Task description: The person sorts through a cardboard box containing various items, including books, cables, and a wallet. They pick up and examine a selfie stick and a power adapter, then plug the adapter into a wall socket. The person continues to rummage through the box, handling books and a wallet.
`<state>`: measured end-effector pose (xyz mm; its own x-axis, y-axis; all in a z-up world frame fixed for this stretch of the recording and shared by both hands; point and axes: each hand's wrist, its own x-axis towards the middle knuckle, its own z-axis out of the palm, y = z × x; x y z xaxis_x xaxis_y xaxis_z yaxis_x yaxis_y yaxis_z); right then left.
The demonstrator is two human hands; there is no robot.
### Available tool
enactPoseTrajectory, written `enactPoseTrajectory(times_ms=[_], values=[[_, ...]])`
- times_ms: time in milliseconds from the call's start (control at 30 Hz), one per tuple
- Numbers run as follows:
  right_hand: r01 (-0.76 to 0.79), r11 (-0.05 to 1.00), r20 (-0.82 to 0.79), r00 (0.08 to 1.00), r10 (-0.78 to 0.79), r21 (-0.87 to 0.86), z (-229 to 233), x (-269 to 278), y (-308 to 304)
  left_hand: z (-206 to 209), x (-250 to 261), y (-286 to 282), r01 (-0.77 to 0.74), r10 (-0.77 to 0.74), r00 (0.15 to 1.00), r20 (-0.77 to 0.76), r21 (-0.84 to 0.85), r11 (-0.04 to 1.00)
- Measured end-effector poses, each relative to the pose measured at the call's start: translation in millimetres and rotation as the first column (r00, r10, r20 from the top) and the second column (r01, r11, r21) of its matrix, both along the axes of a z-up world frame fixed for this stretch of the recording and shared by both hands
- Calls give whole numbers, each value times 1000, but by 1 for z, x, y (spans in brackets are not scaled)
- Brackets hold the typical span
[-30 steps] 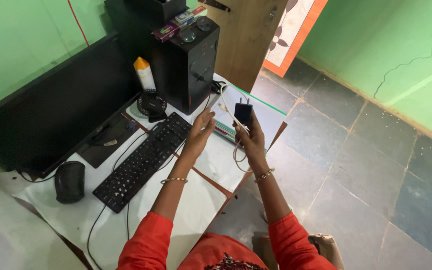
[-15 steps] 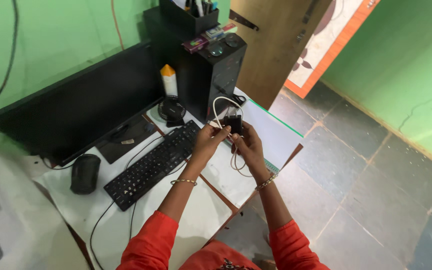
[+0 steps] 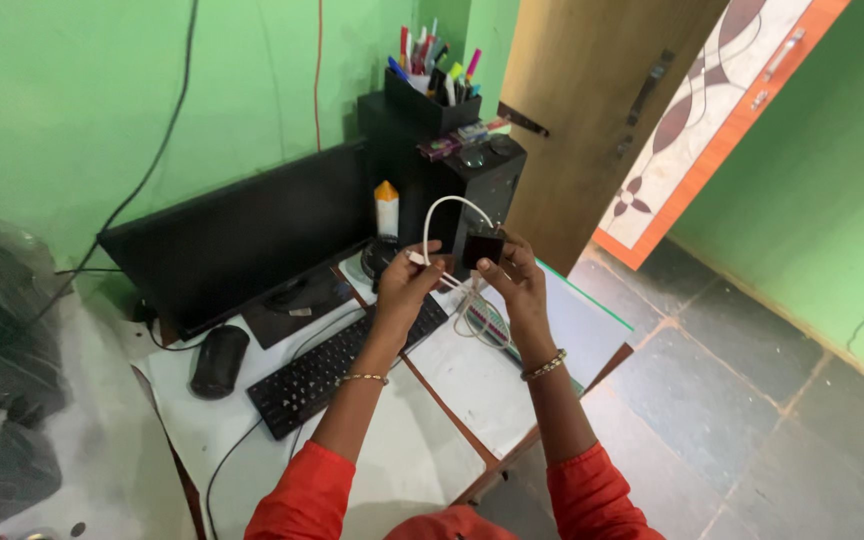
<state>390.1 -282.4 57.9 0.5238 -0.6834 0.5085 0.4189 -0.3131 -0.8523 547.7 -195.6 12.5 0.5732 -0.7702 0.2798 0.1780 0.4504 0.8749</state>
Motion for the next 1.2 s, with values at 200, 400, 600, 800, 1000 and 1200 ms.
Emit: enactPoseTrajectory(times_ms=[200, 400, 600, 800, 1000, 1200], values=[[-100, 991, 47, 994, 96, 87, 28, 14, -3, 16, 14, 32, -71, 71, 987, -141, 9, 997], [-85, 996, 8, 996, 85, 14, 61, 26, 6, 27, 28, 52, -344, 358, 920, 157, -111, 932], [-99, 993, 54, 993, 102, -67, 89, 42, 24, 70, 15, 86, -487, 570, 558, 603, -318, 813], [-113, 993, 36, 993, 114, -29, 94, 57, 24, 81, 13, 103, -509, 507, 446, 738, -256, 822], [-195, 977, 186, 967, 176, 89, 84, 61, 25, 70, 9, 110, -638, 417, 182, 891, -216, 740], [-256, 956, 263, 941, 213, 142, 79, 55, 35, 48, 14, 92, -517, 511, 736, 444, -118, 848]])
